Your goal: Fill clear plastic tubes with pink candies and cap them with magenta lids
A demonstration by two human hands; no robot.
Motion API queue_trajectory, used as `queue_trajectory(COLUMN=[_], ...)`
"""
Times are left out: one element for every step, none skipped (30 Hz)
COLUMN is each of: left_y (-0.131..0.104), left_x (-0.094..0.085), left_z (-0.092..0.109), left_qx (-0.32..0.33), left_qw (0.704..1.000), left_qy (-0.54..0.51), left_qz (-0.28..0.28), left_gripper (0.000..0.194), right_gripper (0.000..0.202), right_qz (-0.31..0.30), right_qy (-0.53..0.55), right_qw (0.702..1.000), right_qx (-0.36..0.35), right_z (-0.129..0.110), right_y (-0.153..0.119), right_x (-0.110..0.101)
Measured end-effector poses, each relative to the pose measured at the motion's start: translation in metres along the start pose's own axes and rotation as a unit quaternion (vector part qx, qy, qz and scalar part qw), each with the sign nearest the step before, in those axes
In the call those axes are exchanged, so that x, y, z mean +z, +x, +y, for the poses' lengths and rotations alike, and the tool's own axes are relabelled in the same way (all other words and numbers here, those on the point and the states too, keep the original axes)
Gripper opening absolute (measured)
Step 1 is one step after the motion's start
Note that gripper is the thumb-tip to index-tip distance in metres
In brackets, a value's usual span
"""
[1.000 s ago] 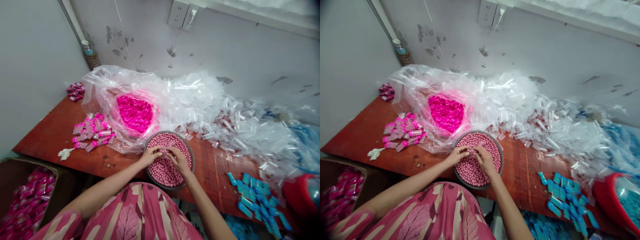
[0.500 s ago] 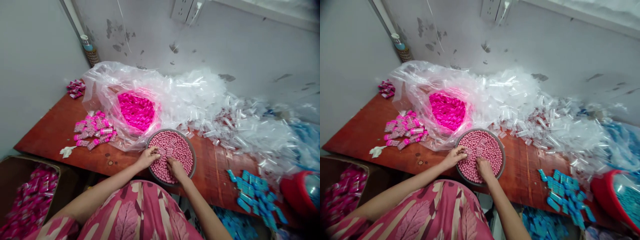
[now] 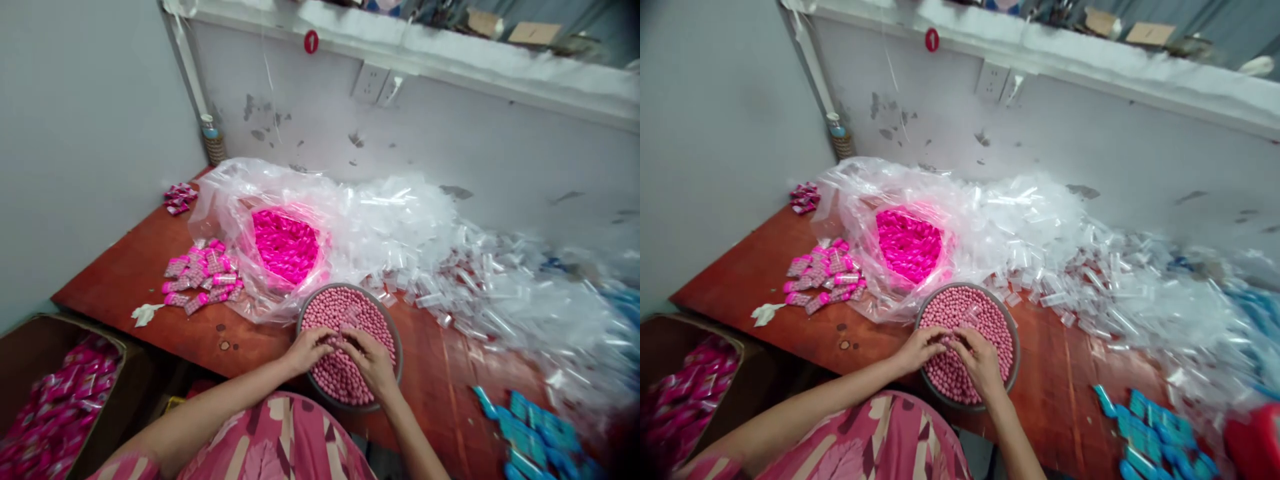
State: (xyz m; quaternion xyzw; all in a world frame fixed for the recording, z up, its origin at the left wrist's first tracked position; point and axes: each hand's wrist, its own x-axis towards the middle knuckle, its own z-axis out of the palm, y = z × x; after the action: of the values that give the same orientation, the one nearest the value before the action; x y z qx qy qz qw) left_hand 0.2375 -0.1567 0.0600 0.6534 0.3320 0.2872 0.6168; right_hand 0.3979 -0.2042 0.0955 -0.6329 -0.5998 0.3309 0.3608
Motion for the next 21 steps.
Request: queue_trajectory(left_y=[0.0, -0.001, -0.002, -0.003, -0.004, -0.006, -0.007, -0.01, -0.012, -0.014, -0.017, -0.019, -0.021, -0.023, -0.025, -0.026, -0.028, -0.029, -0.03, -0.031, -0.032], left_x=[-0.002, -0.005, -0.009, -0.014, -0.02, -0.026, -0.033, -0.04, -0.046, -0.053, -0.06, -0.066, -0.072, -0.078, -0.084, -0.089, -0.095, -0.101, -0.106, -0.111, -0.116], left_z=[0.001, 0.002, 0.003, 0.004, 0.005, 0.006, 0.007, 0.008, 0.01, 0.011, 0.012, 0.013, 0.013, 0.013, 0.013, 0.011, 0.009, 0.007, 0.003, 0.0, -0.004], left_qx=[0.0, -0.001, -0.004, -0.008, -0.014, -0.02, -0.025, -0.03, -0.034, -0.037, -0.042, -0.048, -0.057, -0.068, -0.08, -0.093, -0.105, -0.117, -0.13, -0.141, -0.149], left_qw=[1.0, 1.0, 1.0, 0.999, 0.998, 0.997, 0.995, 0.993, 0.992, 0.993, 0.993, 0.993, 0.993, 0.99, 0.987, 0.982, 0.975, 0.968, 0.96, 0.951, 0.943], left_qy=[0.002, 0.003, 0.003, 0.002, 0.0, -0.007, -0.018, -0.029, -0.038, -0.041, -0.037, -0.029, -0.025, -0.03, -0.048, -0.076, -0.112, -0.149, -0.182, -0.209, -0.23], left_qz=[0.008, 0.018, 0.03, 0.045, 0.062, 0.08, 0.098, 0.108, 0.111, 0.108, 0.102, 0.099, 0.105, 0.118, 0.134, 0.149, 0.159, 0.166, 0.171, 0.179, 0.189], left_gripper=[0.029, 0.028, 0.027, 0.026, 0.025, 0.024, 0.024, 0.024, 0.024, 0.023, 0.023, 0.022, 0.022, 0.023, 0.024, 0.025, 0.027, 0.029, 0.031, 0.033, 0.034], right_gripper=[0.021, 0.022, 0.022, 0.022, 0.023, 0.023, 0.023, 0.023, 0.022, 0.021, 0.021, 0.021, 0.021, 0.022, 0.022, 0.022, 0.021, 0.02, 0.02, 0.019, 0.019], right_qz=[-0.002, -0.002, 0.0, 0.002, 0.007, 0.013, 0.015, 0.009, -0.005, -0.022, -0.041, -0.055, -0.063, -0.066, -0.069, -0.074, -0.079, -0.086, -0.091, -0.095, -0.096], right_qy=[0.007, 0.017, 0.029, 0.042, 0.053, 0.055, 0.048, 0.032, 0.008, -0.019, -0.044, -0.068, -0.091, -0.112, -0.13, -0.144, -0.153, -0.16, -0.164, -0.17, -0.176], right_qw=[1.0, 1.0, 0.999, 0.999, 0.998, 0.997, 0.997, 0.999, 1.0, 1.0, 0.998, 0.996, 0.994, 0.991, 0.989, 0.987, 0.985, 0.983, 0.982, 0.981, 0.979], right_qx=[0.002, 0.007, 0.016, 0.028, 0.041, 0.05, 0.051, 0.042, 0.027, 0.008, -0.008, -0.019, -0.024, -0.025, -0.024, -0.024, -0.025, -0.026, -0.027, -0.026, -0.024], right_z=[0.0, 0.0, 0.001, 0.002, 0.003, 0.003, 0.002, 0.001, -0.001, -0.003, -0.004, -0.006, -0.007, -0.007, -0.008, -0.008, -0.009, -0.009, -0.01, -0.011, -0.012], right_y=[0.002, 0.005, 0.009, 0.014, 0.02, 0.029, 0.039, 0.051, 0.066, 0.081, 0.098, 0.116, 0.135, 0.153, 0.171, 0.187, 0.203, 0.217, 0.23, 0.241, 0.252], right_x=[0.002, 0.003, 0.005, 0.006, 0.008, 0.01, 0.013, 0.016, 0.021, 0.026, 0.033, 0.04, 0.048, 0.057, 0.065, 0.074, 0.083, 0.092, 0.101, 0.11, 0.119])
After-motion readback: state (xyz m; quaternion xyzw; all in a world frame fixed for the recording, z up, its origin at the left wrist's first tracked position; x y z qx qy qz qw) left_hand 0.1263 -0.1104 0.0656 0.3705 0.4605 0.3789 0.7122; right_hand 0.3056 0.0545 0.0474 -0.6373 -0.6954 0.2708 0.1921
